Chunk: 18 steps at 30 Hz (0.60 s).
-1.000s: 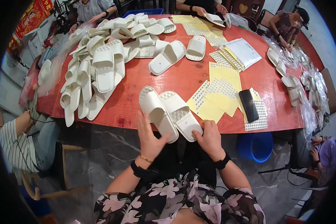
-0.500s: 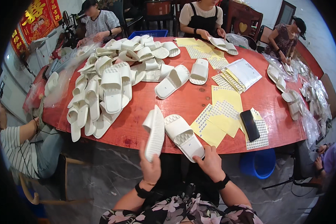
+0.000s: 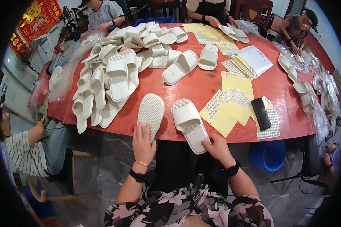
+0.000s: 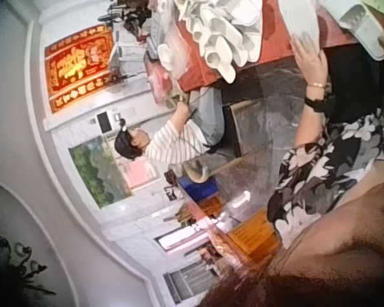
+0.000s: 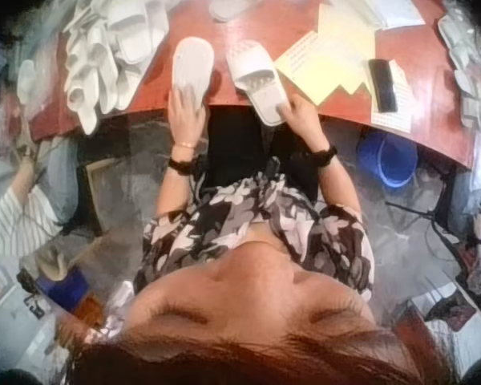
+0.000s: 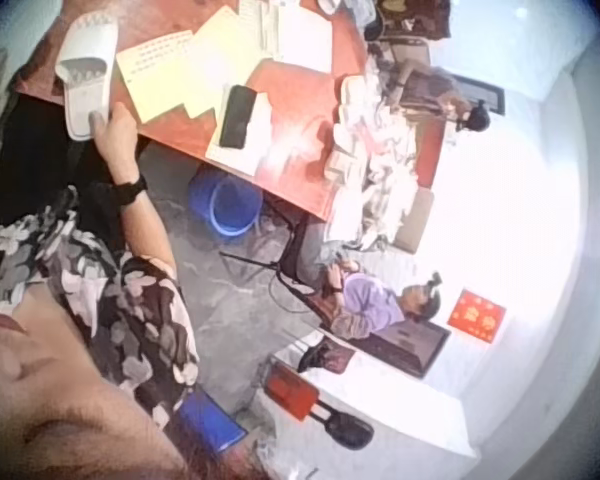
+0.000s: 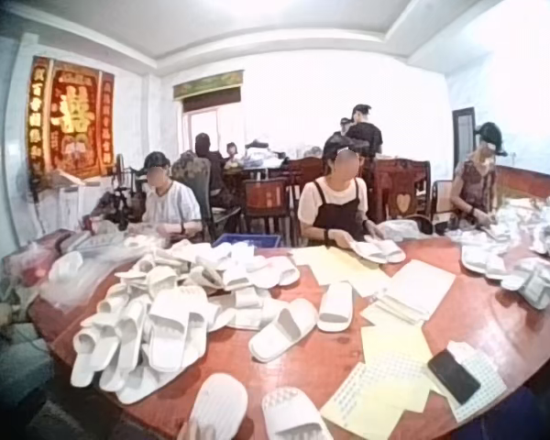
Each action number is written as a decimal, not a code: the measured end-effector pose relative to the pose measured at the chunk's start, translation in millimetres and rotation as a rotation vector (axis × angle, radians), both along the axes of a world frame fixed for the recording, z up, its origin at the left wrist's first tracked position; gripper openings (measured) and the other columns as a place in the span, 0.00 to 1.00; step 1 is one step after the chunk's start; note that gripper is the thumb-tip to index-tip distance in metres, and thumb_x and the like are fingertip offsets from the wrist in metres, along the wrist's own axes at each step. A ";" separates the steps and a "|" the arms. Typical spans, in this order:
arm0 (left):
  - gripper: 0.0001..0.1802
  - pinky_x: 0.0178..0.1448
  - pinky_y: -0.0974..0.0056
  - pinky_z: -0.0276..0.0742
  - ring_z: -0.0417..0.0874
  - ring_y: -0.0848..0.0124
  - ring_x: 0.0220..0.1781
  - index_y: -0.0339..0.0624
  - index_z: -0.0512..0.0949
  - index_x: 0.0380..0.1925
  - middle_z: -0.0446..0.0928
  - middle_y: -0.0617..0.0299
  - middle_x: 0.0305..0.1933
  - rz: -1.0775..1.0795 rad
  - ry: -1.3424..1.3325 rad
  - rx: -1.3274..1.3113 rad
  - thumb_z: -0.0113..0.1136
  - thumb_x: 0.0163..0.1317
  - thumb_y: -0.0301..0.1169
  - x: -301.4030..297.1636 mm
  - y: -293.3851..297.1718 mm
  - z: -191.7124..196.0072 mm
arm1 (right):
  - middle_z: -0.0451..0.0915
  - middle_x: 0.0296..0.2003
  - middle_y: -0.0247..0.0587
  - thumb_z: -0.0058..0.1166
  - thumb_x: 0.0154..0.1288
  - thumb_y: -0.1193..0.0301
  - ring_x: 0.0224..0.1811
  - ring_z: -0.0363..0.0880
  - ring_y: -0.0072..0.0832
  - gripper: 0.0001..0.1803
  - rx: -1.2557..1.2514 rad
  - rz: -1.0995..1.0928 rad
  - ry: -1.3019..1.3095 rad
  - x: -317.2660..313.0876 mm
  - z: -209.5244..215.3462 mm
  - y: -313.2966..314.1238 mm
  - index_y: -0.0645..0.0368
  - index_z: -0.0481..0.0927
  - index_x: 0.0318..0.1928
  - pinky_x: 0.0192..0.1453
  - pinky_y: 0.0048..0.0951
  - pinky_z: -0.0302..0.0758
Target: Checking and sorting pairs of white hotel-style slippers or sandals at a manufacturing or processing table.
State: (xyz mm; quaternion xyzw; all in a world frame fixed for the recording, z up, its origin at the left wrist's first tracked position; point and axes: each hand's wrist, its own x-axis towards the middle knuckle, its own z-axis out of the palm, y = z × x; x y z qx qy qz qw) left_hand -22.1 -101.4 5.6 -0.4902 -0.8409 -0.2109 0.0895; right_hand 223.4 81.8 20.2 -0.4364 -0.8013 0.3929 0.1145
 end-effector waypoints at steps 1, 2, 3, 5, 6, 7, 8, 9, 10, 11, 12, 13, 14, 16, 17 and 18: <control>0.36 0.71 0.46 0.61 0.61 0.37 0.70 0.39 0.66 0.65 0.58 0.35 0.71 -0.036 -0.027 0.049 0.64 0.54 0.30 -6.5 2.9 -1.2 | 0.79 0.26 0.56 0.62 0.58 0.58 0.32 0.80 0.53 0.21 -0.020 -0.006 0.037 0.9 -2.6 1.0 0.67 0.76 0.30 0.36 0.44 0.75; 0.31 0.65 0.47 0.69 0.71 0.39 0.62 0.37 0.67 0.64 0.68 0.34 0.63 -0.028 0.042 0.130 0.57 0.58 0.26 -9.2 4.2 0.8 | 0.77 0.23 0.53 0.61 0.60 0.59 0.27 0.79 0.46 0.20 -0.025 -0.005 0.073 3.5 -6.7 1.0 0.67 0.75 0.30 0.33 0.40 0.73; 0.31 0.65 0.47 0.69 0.71 0.39 0.62 0.37 0.67 0.64 0.68 0.34 0.63 -0.031 0.048 0.137 0.57 0.58 0.26 -11.3 5.8 2.9 | 0.77 0.23 0.53 0.61 0.60 0.59 0.27 0.79 0.46 0.20 -0.018 -0.008 0.078 5.8 -9.5 3.8 0.67 0.75 0.30 0.33 0.40 0.73; 0.29 0.59 0.51 0.74 0.78 0.42 0.55 0.34 0.66 0.64 0.75 0.35 0.54 0.088 -0.317 0.297 0.51 0.61 0.24 -16.3 6.5 8.7 | 0.75 0.21 0.49 0.61 0.61 0.59 0.23 0.75 0.36 0.20 -0.149 -0.027 0.150 9.5 -13.9 7.6 0.68 0.75 0.30 0.31 0.35 0.72; 0.27 0.53 0.58 0.77 0.84 0.53 0.49 0.32 0.64 0.66 0.80 0.41 0.49 0.104 -0.427 0.321 0.46 0.65 0.21 -15.8 4.7 14.5 | 0.75 0.21 0.49 0.61 0.61 0.59 0.23 0.75 0.36 0.20 -0.147 -0.027 0.153 9.2 -14.5 8.0 0.68 0.75 0.30 0.31 0.35 0.72; 0.27 0.53 0.58 0.77 0.84 0.53 0.49 0.32 0.64 0.66 0.80 0.41 0.49 0.103 -0.426 0.323 0.46 0.65 0.21 -16.6 6.8 13.1 | 0.74 0.21 0.47 0.61 0.61 0.60 0.23 0.73 0.32 0.20 -0.206 -0.047 0.232 8.4 -15.0 8.9 0.68 0.75 0.30 0.30 0.33 0.71; 0.27 0.53 0.61 0.77 0.83 0.59 0.50 0.32 0.63 0.67 0.80 0.44 0.51 0.102 -0.692 0.421 0.44 0.66 0.21 -17.9 10.9 8.6 | 0.73 0.20 0.44 0.61 0.62 0.61 0.23 0.70 0.28 0.19 -0.265 -0.068 0.311 7.4 -15.1 10.1 0.68 0.75 0.30 0.30 0.31 0.70; 0.27 0.53 0.64 0.77 0.83 0.65 0.51 0.32 0.63 0.67 0.80 0.47 0.54 0.106 -0.959 0.516 0.43 0.67 0.20 -16.6 11.5 4.9 | 0.73 0.20 0.44 0.61 0.62 0.61 0.23 0.70 0.28 0.19 -0.267 -0.065 0.311 4.3 -12.5 9.2 0.68 0.75 0.30 0.30 0.31 0.70; 0.27 0.54 0.67 0.76 0.80 0.73 0.52 0.33 0.61 0.69 0.79 0.51 0.55 0.054 -1.207 0.700 0.42 0.68 0.19 -10.1 17.1 -2.1 | 0.75 0.21 0.46 0.60 0.62 0.61 0.23 0.72 0.31 0.19 -0.221 -0.067 0.323 -3.9 -10.2 10.3 0.68 0.76 0.31 0.30 0.33 0.70; 0.27 0.54 0.67 0.76 0.80 0.73 0.52 0.33 0.61 0.69 0.79 0.51 0.55 0.058 -1.206 0.701 0.42 0.68 0.19 -2.9 23.9 -11.4 | 0.76 0.22 0.47 0.60 0.62 0.62 0.24 0.74 0.34 0.18 -0.175 -0.069 0.334 -11.7 -8.1 11.4 0.68 0.77 0.31 0.31 0.34 0.71; 0.27 0.56 0.67 0.75 0.80 0.72 0.54 0.32 0.61 0.68 0.78 0.52 0.57 0.030 -1.198 0.742 0.45 0.68 0.20 4.4 33.5 -17.3 | 0.76 0.22 0.47 0.60 0.62 0.62 0.24 0.74 0.34 0.18 -0.175 -0.070 0.333 -18.4 -6.2 13.5 0.68 0.77 0.31 0.31 0.34 0.71; 0.28 0.58 0.67 0.74 0.79 0.71 0.55 0.31 0.62 0.68 0.78 0.52 0.58 0.004 -1.191 0.783 0.47 0.67 0.20 8.4 37.8 -20.9 | 0.78 0.24 0.50 0.60 0.62 0.63 0.27 0.77 0.40 0.17 -0.114 -0.046 0.225 -24.9 -4.7 15.5 0.68 0.78 0.33 0.33 0.37 0.72; 0.28 0.58 0.67 0.74 0.79 0.71 0.55 0.31 0.62 0.68 0.78 0.52 0.58 0.007 -1.192 0.782 0.47 0.67 0.20 9.1 37.0 -23.1 | 0.81 0.27 0.54 0.59 0.62 0.64 0.30 0.80 0.45 0.16 -0.053 -0.021 0.117 -28.5 -4.7 17.1 0.68 0.78 0.35 0.36 0.41 0.74; 0.31 0.63 0.63 0.71 0.77 0.62 0.60 0.30 0.63 0.67 0.74 0.47 0.62 -0.004 -1.039 0.509 0.56 0.63 0.24 16.1 40.1 -10.9 | 0.81 0.31 0.58 0.59 0.62 0.64 0.35 0.81 0.50 0.16 -0.011 -0.043 0.134 -26.5 -19.4 23.3 0.68 0.78 0.38 0.40 0.43 0.75; 0.33 0.66 0.61 0.70 0.76 0.58 0.63 0.29 0.64 0.66 0.72 0.45 0.65 -0.011 -0.959 0.374 0.60 0.61 0.26 18.8 41.1 -9.3 | 0.82 0.34 0.62 0.59 0.62 0.65 0.39 0.82 0.55 0.17 0.034 -0.058 0.158 -24.7 -24.6 25.8 0.69 0.77 0.42 0.44 0.46 0.77; 0.35 0.67 0.55 0.68 0.73 0.49 0.63 0.29 0.66 0.63 0.68 0.40 0.66 -0.028 -0.585 0.303 0.65 0.56 0.28 15.6 40.5 -11.7 | 0.82 0.39 0.65 0.59 0.61 0.66 0.43 0.82 0.57 0.20 -0.016 -0.066 0.134 -27.2 -13.9 26.3 0.67 0.75 0.48 0.49 0.47 0.77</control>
